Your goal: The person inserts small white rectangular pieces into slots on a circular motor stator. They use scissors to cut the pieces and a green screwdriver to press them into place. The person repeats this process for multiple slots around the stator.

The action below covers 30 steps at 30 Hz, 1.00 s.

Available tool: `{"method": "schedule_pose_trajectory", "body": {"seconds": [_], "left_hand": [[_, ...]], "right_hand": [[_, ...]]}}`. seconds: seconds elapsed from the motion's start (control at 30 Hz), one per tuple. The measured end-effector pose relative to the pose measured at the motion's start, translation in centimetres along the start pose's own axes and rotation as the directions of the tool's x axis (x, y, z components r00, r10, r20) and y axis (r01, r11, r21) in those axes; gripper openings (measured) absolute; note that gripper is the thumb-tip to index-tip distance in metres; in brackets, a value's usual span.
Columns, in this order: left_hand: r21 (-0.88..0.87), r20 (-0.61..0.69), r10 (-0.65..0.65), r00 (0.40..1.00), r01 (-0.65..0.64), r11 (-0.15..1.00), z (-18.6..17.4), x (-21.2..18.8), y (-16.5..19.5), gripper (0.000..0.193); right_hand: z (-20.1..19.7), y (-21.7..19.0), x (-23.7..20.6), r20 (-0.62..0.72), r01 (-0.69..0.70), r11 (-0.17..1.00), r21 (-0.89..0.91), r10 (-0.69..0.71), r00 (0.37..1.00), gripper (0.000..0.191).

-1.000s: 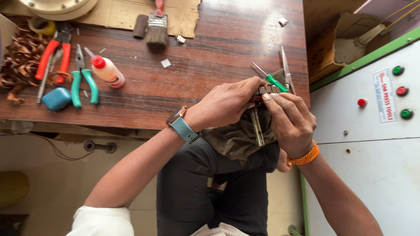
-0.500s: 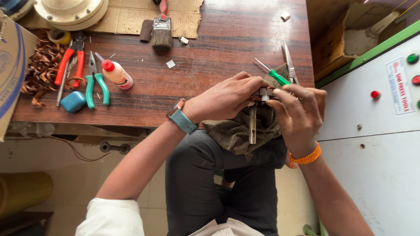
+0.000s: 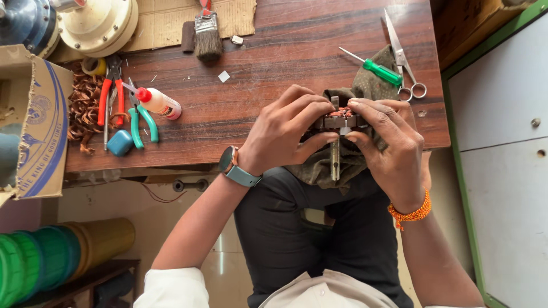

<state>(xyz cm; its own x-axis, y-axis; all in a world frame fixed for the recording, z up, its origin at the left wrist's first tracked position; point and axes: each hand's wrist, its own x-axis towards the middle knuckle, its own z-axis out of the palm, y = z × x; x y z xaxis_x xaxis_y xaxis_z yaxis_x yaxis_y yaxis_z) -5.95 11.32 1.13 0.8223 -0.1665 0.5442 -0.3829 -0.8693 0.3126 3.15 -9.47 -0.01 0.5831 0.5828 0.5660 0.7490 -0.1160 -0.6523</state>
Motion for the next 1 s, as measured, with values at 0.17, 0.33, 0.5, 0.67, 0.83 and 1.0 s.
{"method": "schedule_pose_trajectory", "body": {"seconds": [0.17, 0.33, 0.5, 0.67, 0.83, 1.0], "left_hand": [[0.187, -0.062, 0.096, 0.993, -0.083, 0.979, -0.4, -0.7, 0.9, 0.047], [0.312, -0.057, 0.187, 0.981, -0.161, 0.936, -0.1, -0.7, 1.7, 0.045], [0.281, -0.08, 0.172, 0.982, -0.143, 0.949, 0.3, -0.6, 2.0, 0.042], [0.24, -0.106, 0.16, 0.981, -0.131, 0.962, 0.9, -0.7, 2.1, 0.036], [0.261, -0.094, 0.175, 0.98, -0.145, 0.954, 1.3, -0.8, 2.3, 0.035], [0.306, -0.056, 0.239, 0.97, -0.211, 0.928, 1.2, -0.9, 2.2, 0.038]], "right_hand": [[0.3, -0.2, -1.2, 0.007, 0.024, 1.0, -0.01, -0.024, 1.0, 0.043], [0.4, 0.2, -2.1, 0.003, 0.036, 0.999, -0.035, -0.035, 0.999, 0.043], [0.5, 0.5, -2.7, -0.018, 0.082, 0.995, -0.058, -0.083, 0.996, 0.041], [0.5, 1.0, -3.0, -0.019, 0.118, 0.989, -0.089, -0.12, 0.993, 0.039], [0.3, 1.7, -3.3, 0.008, 0.157, 0.974, -0.161, -0.158, 0.987, 0.037], [0.4, 2.2, -4.0, 0.004, 0.183, 0.976, -0.122, -0.184, 0.983, 0.038]]}}
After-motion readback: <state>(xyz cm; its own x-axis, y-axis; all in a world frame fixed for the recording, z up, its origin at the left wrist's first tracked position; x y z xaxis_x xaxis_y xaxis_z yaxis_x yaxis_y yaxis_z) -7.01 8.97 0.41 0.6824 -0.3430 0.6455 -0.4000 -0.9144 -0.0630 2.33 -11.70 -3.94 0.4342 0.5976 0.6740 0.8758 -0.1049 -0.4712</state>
